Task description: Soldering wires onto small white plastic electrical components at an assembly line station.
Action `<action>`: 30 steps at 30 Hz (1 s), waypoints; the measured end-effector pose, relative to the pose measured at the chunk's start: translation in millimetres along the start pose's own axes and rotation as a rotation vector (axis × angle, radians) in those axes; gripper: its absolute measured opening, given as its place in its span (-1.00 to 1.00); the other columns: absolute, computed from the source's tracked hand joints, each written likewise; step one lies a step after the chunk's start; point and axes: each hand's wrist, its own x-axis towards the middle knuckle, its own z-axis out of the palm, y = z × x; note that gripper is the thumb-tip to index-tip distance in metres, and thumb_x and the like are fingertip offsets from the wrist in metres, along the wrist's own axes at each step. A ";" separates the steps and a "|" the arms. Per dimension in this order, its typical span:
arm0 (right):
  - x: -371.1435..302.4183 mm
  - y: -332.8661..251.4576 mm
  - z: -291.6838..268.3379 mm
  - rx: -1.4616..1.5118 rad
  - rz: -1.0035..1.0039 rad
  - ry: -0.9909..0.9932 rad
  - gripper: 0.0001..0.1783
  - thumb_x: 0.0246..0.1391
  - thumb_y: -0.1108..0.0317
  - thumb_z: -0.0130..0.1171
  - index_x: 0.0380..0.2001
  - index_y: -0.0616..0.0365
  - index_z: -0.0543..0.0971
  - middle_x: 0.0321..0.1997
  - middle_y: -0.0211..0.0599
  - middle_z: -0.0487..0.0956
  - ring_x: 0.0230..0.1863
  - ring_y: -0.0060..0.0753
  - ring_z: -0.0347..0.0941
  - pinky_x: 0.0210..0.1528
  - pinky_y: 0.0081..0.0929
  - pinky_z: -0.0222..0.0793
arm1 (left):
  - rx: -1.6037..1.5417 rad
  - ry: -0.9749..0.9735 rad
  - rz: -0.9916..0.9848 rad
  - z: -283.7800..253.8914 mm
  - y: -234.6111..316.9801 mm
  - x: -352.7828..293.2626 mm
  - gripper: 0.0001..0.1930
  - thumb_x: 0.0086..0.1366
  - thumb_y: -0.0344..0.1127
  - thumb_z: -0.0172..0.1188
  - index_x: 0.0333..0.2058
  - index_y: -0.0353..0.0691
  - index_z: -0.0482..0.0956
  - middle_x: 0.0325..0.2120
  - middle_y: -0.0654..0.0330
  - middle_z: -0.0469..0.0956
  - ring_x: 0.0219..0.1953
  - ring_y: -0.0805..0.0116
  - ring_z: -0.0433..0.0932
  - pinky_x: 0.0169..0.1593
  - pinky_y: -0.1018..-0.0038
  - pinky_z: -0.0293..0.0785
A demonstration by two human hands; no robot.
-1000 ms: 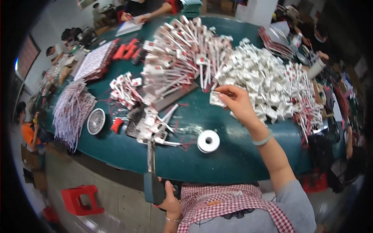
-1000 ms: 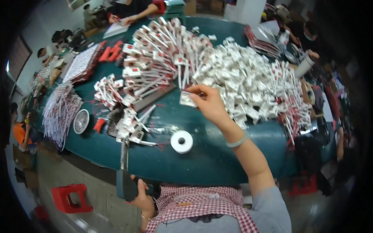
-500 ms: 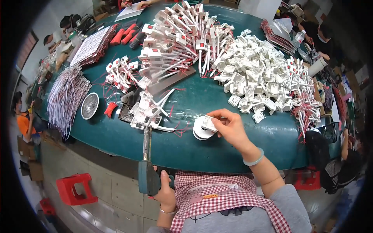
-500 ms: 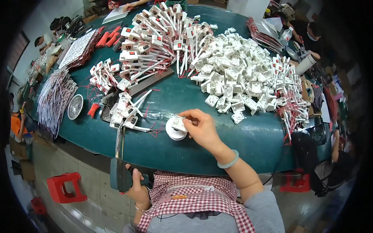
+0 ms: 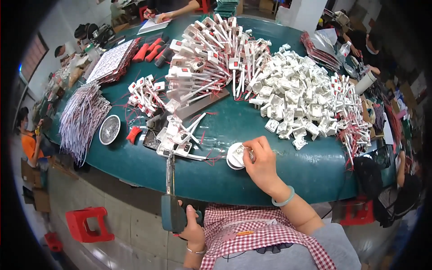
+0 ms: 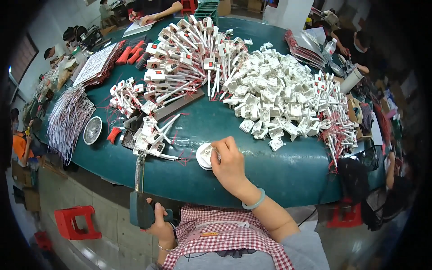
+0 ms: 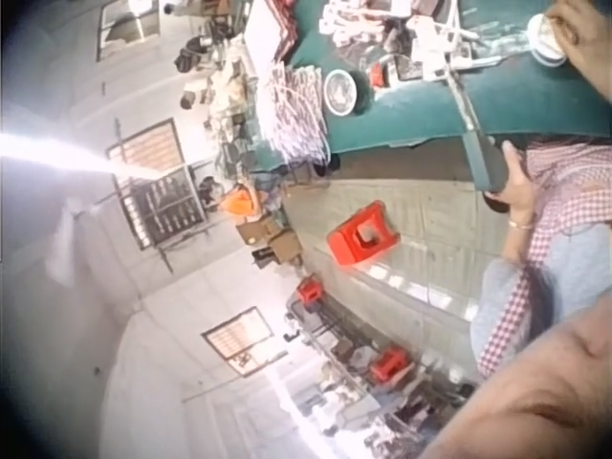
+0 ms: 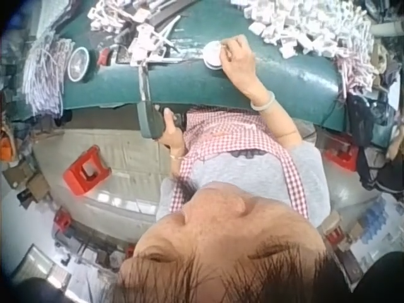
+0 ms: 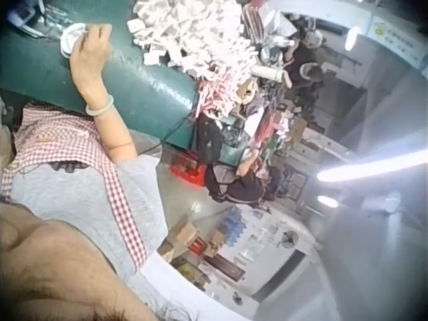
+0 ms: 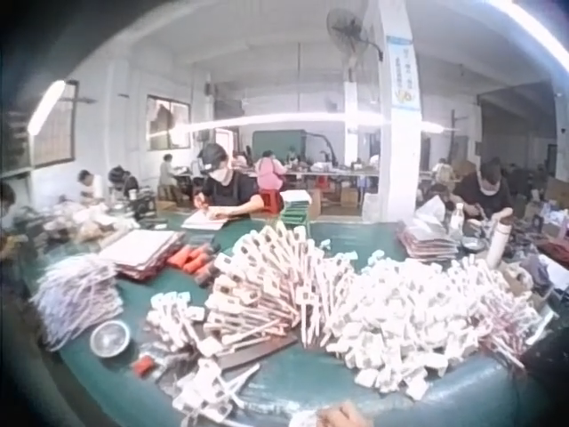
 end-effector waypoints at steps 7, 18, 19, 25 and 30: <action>73.3 -9.8 -21.7 0.076 -0.138 -0.034 -0.96 0.06 0.50 0.19 -0.40 0.18 0.53 -0.44 -0.26 0.43 -0.48 -0.33 0.41 -0.44 -0.39 0.31 | -0.005 0.004 0.003 7.3 6.8 1.5 -0.71 0.28 -0.53 0.16 -0.03 -0.44 0.46 -0.21 0.14 0.51 -0.51 0.51 0.40 -0.48 0.60 0.33; 215.9 43.8 156.3 -0.369 -0.707 -0.333 -0.86 -0.09 0.47 0.15 -0.37 0.10 0.58 -0.29 -0.30 0.57 -0.09 -0.20 0.45 -0.10 -0.26 0.40 | 0.014 0.025 -0.060 17.5 6.1 21.7 -0.66 0.28 -0.55 0.14 0.03 -0.42 0.41 -0.18 0.16 0.48 -0.45 0.51 0.42 -0.43 0.59 0.37; 216.1 44.5 162.4 -0.483 -0.728 -0.322 -0.88 -0.08 0.45 0.15 -0.39 0.09 0.58 -0.27 -0.32 0.57 -0.09 -0.24 0.45 -0.12 -0.29 0.38 | -0.002 0.042 -0.059 18.7 9.0 22.9 -0.68 0.27 -0.56 0.14 0.01 -0.41 0.43 -0.20 0.15 0.50 -0.46 0.51 0.39 -0.44 0.56 0.34; 213.0 53.1 149.8 -0.269 -0.689 -0.215 -0.88 0.00 0.41 0.14 -0.36 -0.03 0.61 -0.36 -0.39 0.51 -0.16 -0.26 0.46 -0.18 -0.30 0.38 | 0.036 -0.030 -0.097 18.3 8.2 32.9 -0.64 0.29 -0.53 0.14 0.06 -0.42 0.40 -0.09 0.11 0.49 -0.47 0.51 0.41 -0.42 0.56 0.39; 188.0 -2.8 72.3 0.014 -0.632 -0.237 -0.84 0.07 0.40 0.17 -0.24 0.07 0.60 -0.34 -0.25 0.51 -0.23 -0.12 0.49 -0.24 -0.20 0.43 | 0.015 -0.098 -0.089 19.9 7.7 37.2 -0.63 0.29 -0.52 0.14 0.06 -0.43 0.39 -0.08 0.11 0.49 -0.46 0.51 0.43 -0.42 0.56 0.41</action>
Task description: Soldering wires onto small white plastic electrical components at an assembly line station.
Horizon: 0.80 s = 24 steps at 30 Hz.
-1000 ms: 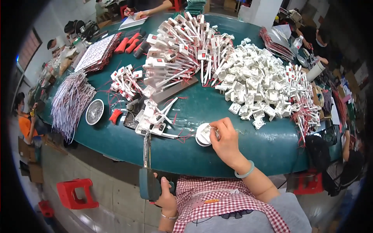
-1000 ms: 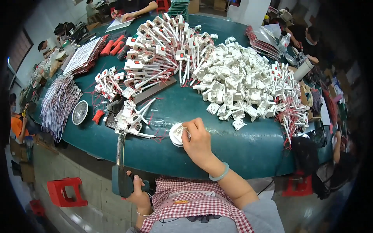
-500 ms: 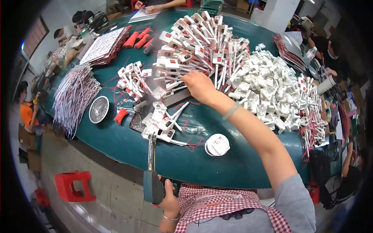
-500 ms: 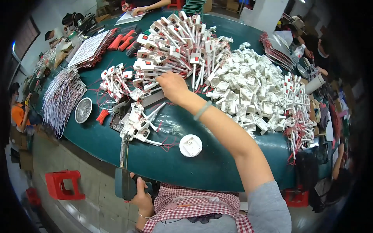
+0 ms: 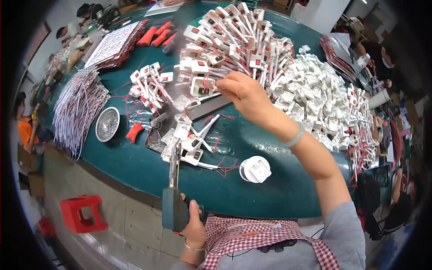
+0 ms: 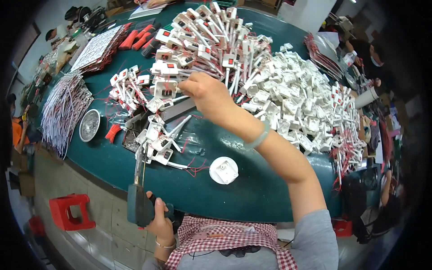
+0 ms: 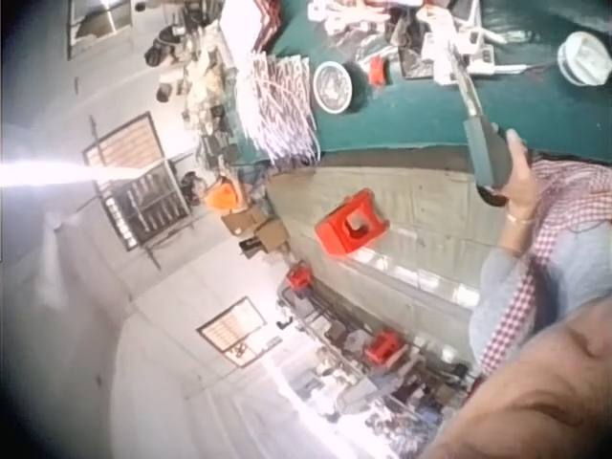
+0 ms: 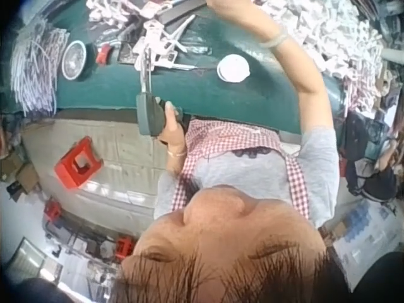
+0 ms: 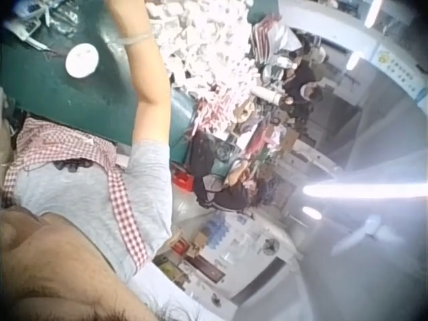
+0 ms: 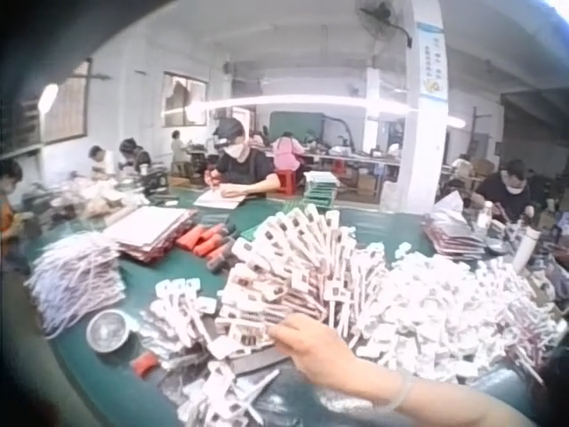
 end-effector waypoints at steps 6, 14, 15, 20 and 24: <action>-69.1 -60.2 -81.2 0.125 0.131 -0.272 -0.79 0.04 0.53 0.21 -0.19 0.20 0.59 -0.31 -0.18 0.51 -0.27 -0.08 0.49 -0.24 -0.30 0.41 | -0.099 -0.190 0.034 34.1 22.7 3.2 -0.64 0.29 -0.54 0.15 0.06 -0.44 0.40 -0.04 0.06 0.49 -0.38 0.48 0.49 -0.40 0.56 0.46; -160.5 -110.7 -109.2 0.158 0.281 -0.337 -0.75 -0.01 0.56 0.25 -0.19 0.20 0.61 -0.29 -0.21 0.53 -0.26 -0.15 0.51 -0.24 -0.34 0.43 | -0.106 -0.369 0.138 81.1 34.1 -17.3 -0.63 0.15 -0.53 0.36 -0.05 -0.42 0.54 -0.15 0.14 0.59 -0.15 0.42 0.57 -0.06 0.48 0.53; -170.4 -112.3 -109.0 0.229 0.333 -0.292 -0.75 -0.01 0.56 0.25 -0.19 0.20 0.61 -0.28 -0.20 0.54 -0.25 -0.14 0.51 -0.22 -0.35 0.43 | -0.032 -0.400 0.191 81.2 33.7 -20.3 -0.63 0.15 -0.54 0.35 -0.05 -0.41 0.54 -0.15 0.14 0.59 -0.15 0.43 0.57 -0.07 0.49 0.52; -188.8 -124.8 -102.7 0.598 0.630 -0.048 -0.75 0.02 0.58 0.24 -0.17 0.28 0.61 -0.21 -0.17 0.59 -0.17 -0.29 0.53 -0.13 -0.38 0.45 | -0.022 -0.398 0.277 86.2 23.8 -39.5 -0.67 0.15 -0.56 0.35 -0.08 -0.39 0.56 -0.19 0.16 0.61 -0.22 0.50 0.58 -0.15 0.56 0.52; -199.5 -132.1 -79.3 0.769 0.782 0.077 -0.82 0.09 0.44 0.27 -0.24 0.30 0.63 -0.20 -0.23 0.59 -0.22 -0.45 0.56 -0.22 -0.50 0.52 | 0.040 -0.450 0.278 89.8 25.6 -52.9 -0.72 0.14 -0.56 0.36 -0.15 -0.38 0.58 -0.28 0.20 0.64 -0.28 0.54 0.58 -0.21 0.59 0.51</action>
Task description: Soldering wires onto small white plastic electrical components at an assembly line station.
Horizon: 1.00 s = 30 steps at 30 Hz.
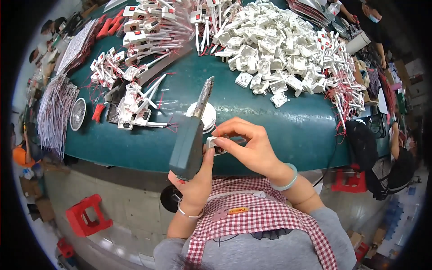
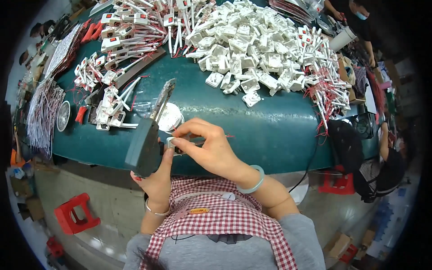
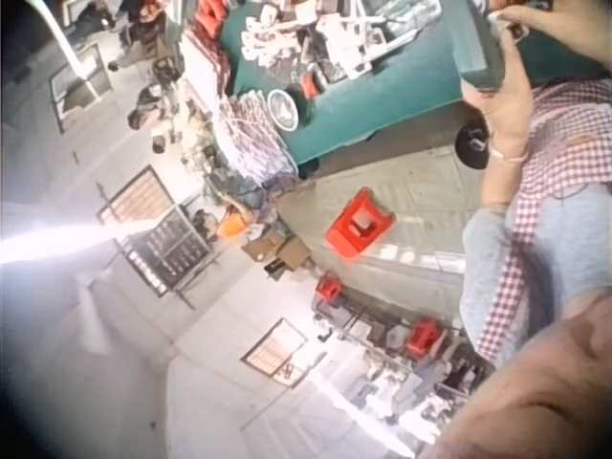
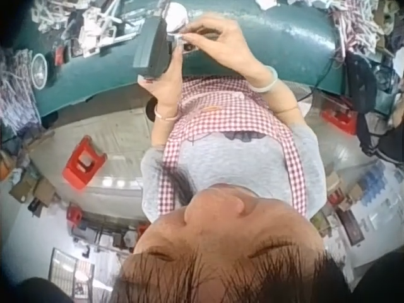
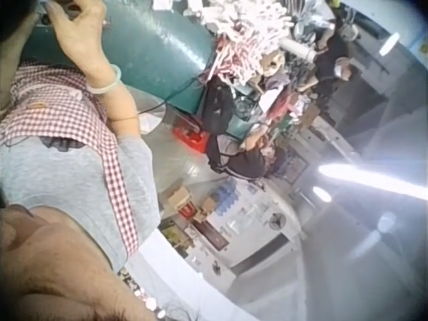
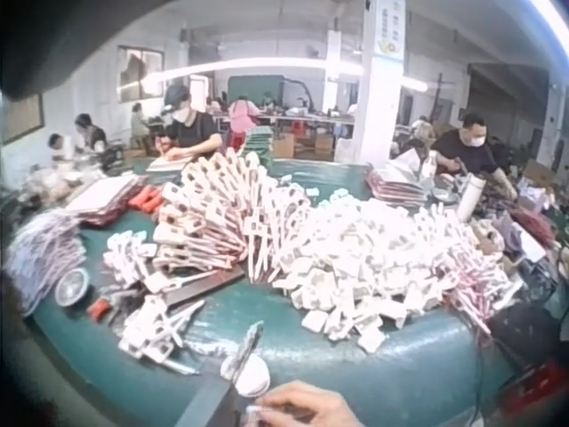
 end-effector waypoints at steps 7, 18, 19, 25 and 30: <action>-11.1 15.2 19.8 0.097 -0.137 0.263 -0.91 0.05 0.53 0.28 -0.34 0.31 0.63 -0.27 -0.25 0.59 -0.28 -0.51 0.54 -0.28 -0.61 0.49 | 0.094 0.030 0.068 3.1 -8.7 -6.2 -0.76 0.13 -0.56 0.36 -0.20 -0.35 0.59 -0.36 0.26 0.61 -0.32 0.56 0.58 -0.27 0.59 0.49; -15.2 16.6 39.0 0.086 -0.216 0.451 -0.92 0.09 0.55 0.23 -0.37 0.28 0.52 -0.37 -0.36 0.51 -0.36 -0.59 0.44 -0.38 -0.63 0.39 | 0.194 -0.062 0.132 4.4 -17.9 -9.6 -0.75 0.11 -0.57 0.36 -0.21 -0.35 0.58 -0.33 0.22 0.60 -0.33 0.53 0.58 -0.30 0.58 0.49; -15.4 17.5 39.2 0.201 -0.154 0.440 -0.92 0.11 0.53 0.23 -0.35 0.28 0.52 -0.35 -0.37 0.52 -0.34 -0.60 0.45 -0.36 -0.64 0.40 | 0.193 -0.061 0.131 5.2 -16.1 -10.1 -0.75 0.11 -0.57 0.36 -0.21 -0.35 0.58 -0.33 0.22 0.60 -0.33 0.53 0.58 -0.30 0.58 0.49; -13.4 18.4 40.5 0.168 -0.146 0.408 -0.88 0.14 0.50 0.22 -0.25 0.28 0.56 -0.25 -0.33 0.58 -0.25 -0.55 0.52 -0.23 -0.58 0.46 | 0.073 -0.021 0.001 3.1 -17.4 -11.9 -0.64 0.12 -0.56 0.36 -0.07 -0.41 0.55 -0.19 0.19 0.60 -0.20 0.49 0.56 -0.13 0.54 0.51; -15.7 23.5 32.6 0.058 -0.146 0.340 -0.86 0.15 0.51 0.20 -0.21 0.26 0.56 -0.26 -0.27 0.59 -0.23 -0.49 0.55 -0.23 -0.56 0.47 | 0.123 0.009 -0.017 2.1 -17.2 -11.3 -0.62 0.14 -0.55 0.35 -0.04 -0.43 0.53 -0.13 0.14 0.58 -0.12 0.43 0.54 -0.05 0.49 0.50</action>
